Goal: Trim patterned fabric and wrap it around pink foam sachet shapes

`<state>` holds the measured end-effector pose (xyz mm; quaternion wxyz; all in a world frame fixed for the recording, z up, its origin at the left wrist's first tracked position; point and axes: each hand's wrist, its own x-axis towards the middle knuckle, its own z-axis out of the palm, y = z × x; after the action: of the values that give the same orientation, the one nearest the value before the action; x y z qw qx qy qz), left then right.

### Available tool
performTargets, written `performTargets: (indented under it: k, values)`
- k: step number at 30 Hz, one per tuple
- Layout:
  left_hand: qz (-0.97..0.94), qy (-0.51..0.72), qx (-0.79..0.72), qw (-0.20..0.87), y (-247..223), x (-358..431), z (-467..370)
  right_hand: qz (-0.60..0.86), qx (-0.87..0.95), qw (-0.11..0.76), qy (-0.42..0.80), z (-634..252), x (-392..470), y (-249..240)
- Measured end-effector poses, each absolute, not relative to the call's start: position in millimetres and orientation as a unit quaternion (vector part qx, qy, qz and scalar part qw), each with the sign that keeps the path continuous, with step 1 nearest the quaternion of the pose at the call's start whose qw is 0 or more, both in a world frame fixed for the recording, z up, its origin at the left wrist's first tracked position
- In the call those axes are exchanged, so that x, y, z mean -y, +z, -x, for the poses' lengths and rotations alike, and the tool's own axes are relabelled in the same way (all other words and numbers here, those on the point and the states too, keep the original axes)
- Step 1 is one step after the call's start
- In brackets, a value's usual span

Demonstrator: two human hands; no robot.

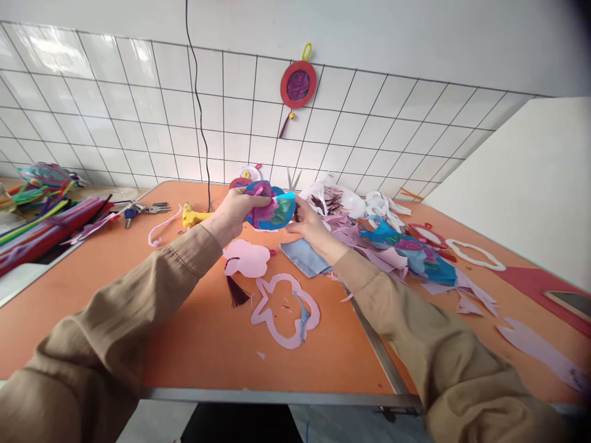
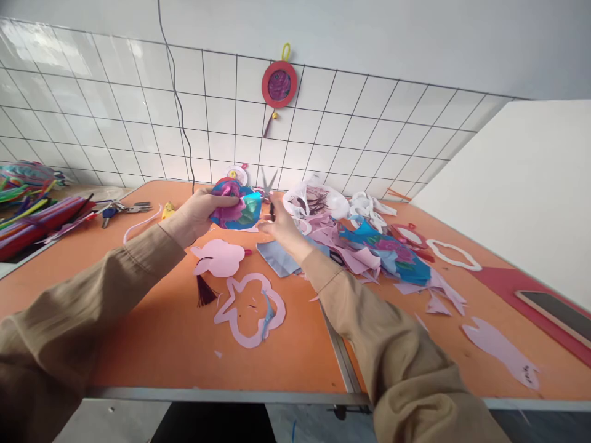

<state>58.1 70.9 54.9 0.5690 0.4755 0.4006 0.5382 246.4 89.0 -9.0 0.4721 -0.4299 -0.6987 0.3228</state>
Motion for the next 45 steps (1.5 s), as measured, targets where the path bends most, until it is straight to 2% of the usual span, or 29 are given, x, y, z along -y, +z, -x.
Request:
performTargets:
  k: [3, 5, 15, 24, 31, 37, 45]
  values:
    - [-0.450, 0.555, -0.366, 0.597, 54, -70, -58, 0.403, 0.552, 0.582, 0.440, -254, -90, -2]
    - [-0.435, 0.558, -0.359, 0.608, 53, -68, -60, 0.363, 0.524, 0.607, 0.475, -256, -87, 7]
    - [-0.440, 0.574, -0.334, 0.604, 51, -58, -68, 0.302, 0.501, 0.626, 0.515, -237, -65, 24]
    - [-0.464, 0.575, -0.337, 0.584, 53, -60, -66, 0.345, 0.531, 0.622, 0.460, -237, -58, 26]
    - [-0.495, 0.538, -0.341, 0.591, 52, -56, -67, 0.348, 0.594, 0.607, 0.397, -237, -49, 35]
    - [-0.528, 0.528, -0.323, 0.582, 59, -59, -57, 0.333, 0.703, 0.518, 0.356, -253, -52, 35]
    - [-0.576, 0.529, -0.319, 0.536, 73, -62, -43, 0.290, 0.782, 0.411, 0.368, -257, -49, 42]
